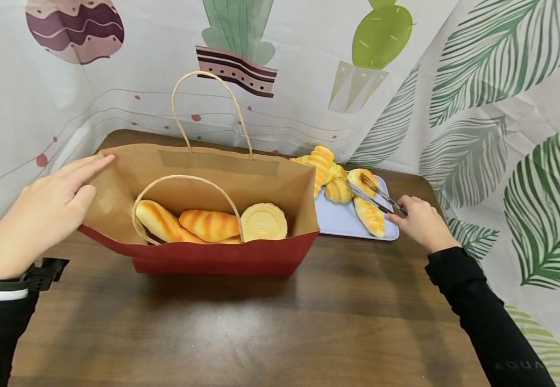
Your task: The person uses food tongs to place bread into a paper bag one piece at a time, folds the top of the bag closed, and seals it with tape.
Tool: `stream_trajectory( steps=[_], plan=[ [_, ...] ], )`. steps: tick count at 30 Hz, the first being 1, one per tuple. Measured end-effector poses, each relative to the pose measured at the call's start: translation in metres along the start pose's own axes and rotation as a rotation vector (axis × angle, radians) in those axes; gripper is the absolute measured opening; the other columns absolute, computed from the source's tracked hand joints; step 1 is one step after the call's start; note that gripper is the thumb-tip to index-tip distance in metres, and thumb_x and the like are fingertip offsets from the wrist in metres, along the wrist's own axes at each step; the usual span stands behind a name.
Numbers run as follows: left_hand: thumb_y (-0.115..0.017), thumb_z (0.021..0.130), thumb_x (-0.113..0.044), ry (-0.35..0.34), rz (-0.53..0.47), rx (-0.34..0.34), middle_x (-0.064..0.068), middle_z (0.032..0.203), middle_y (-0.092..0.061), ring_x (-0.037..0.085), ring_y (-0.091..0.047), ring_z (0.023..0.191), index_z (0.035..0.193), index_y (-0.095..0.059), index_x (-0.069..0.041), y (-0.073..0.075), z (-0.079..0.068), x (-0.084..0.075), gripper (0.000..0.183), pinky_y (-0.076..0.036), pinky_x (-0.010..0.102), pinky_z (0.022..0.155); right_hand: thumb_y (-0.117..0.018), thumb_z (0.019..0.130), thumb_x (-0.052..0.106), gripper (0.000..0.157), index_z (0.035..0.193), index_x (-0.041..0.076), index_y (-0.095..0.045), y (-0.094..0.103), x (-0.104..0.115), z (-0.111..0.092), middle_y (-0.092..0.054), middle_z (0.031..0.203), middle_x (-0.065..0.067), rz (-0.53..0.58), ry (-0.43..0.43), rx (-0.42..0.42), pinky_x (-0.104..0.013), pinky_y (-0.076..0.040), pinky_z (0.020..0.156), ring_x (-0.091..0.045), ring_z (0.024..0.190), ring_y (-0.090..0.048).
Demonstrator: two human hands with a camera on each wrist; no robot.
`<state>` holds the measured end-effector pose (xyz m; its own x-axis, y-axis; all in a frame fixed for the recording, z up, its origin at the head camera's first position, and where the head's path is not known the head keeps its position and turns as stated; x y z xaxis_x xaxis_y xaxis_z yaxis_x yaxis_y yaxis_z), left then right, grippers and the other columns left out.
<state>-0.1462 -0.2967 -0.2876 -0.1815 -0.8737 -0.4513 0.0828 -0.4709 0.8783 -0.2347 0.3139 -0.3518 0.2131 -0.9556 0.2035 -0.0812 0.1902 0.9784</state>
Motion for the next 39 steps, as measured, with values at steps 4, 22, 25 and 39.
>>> stream_trajectory(
  steps=[4, 22, 25, 39],
  plan=[
    [-0.029, 0.106, -0.011, -0.007, -0.003, -0.003, 0.029, 0.163, -0.039, 0.058, -0.036, 0.145, 0.163, -0.040, -0.005, -0.001, 0.000, 0.001, 0.058, -0.025, 0.078, 0.109, -0.073, 0.101, 0.018, 0.032, 0.107, -0.011, -0.061, -0.002, 0.002, 0.000, -0.063, 0.095, -0.025, 0.005, 0.039, -0.066, -0.051, -0.048, 0.068, -0.036, 0.077, -0.056],
    [-0.030, 0.106, -0.010, -0.012, -0.014, -0.003, 0.026, 0.165, -0.038, 0.055, -0.035, 0.148, 0.164, -0.039, -0.007, 0.000, 0.000, 0.000, 0.059, -0.025, 0.076, 0.112, -0.075, 0.097, 0.005, 0.026, 0.084, 0.004, -0.052, 0.004, 0.004, -0.012, -0.049, 0.076, -0.008, -0.005, 0.150, -0.262, -0.038, -0.033, 0.056, -0.025, 0.062, -0.044],
    [-0.029, 0.106, -0.010, -0.014, -0.015, -0.006, 0.027, 0.164, -0.038, 0.055, -0.036, 0.147, 0.164, -0.040, -0.006, 0.000, 0.000, 0.001, 0.059, -0.025, 0.077, 0.111, -0.075, 0.097, 0.005, 0.025, 0.085, 0.004, -0.053, 0.006, 0.004, -0.015, -0.048, 0.076, -0.008, -0.004, 0.158, -0.267, -0.037, -0.031, 0.055, -0.024, 0.062, -0.043],
    [-0.029, 0.105, -0.009, -0.015, -0.017, -0.007, 0.028, 0.163, -0.039, 0.056, -0.037, 0.145, 0.163, -0.040, -0.006, 0.000, 0.000, 0.002, 0.059, -0.026, 0.076, 0.110, -0.075, 0.097, 0.004, 0.020, 0.088, 0.003, -0.057, 0.022, 0.009, -0.036, -0.050, 0.076, -0.006, 0.011, 0.173, -0.294, -0.035, -0.031, 0.057, -0.021, 0.063, -0.042]
  ],
)
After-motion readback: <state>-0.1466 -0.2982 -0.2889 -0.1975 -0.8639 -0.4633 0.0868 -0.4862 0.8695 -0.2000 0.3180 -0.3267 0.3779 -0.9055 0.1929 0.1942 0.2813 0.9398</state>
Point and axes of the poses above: each hand's wrist, its own z-axis towards the middle knuckle, its own y-axis out of the back of the hand, x = y × z, the point moved 3 cm from there along z, towards the middle knuckle
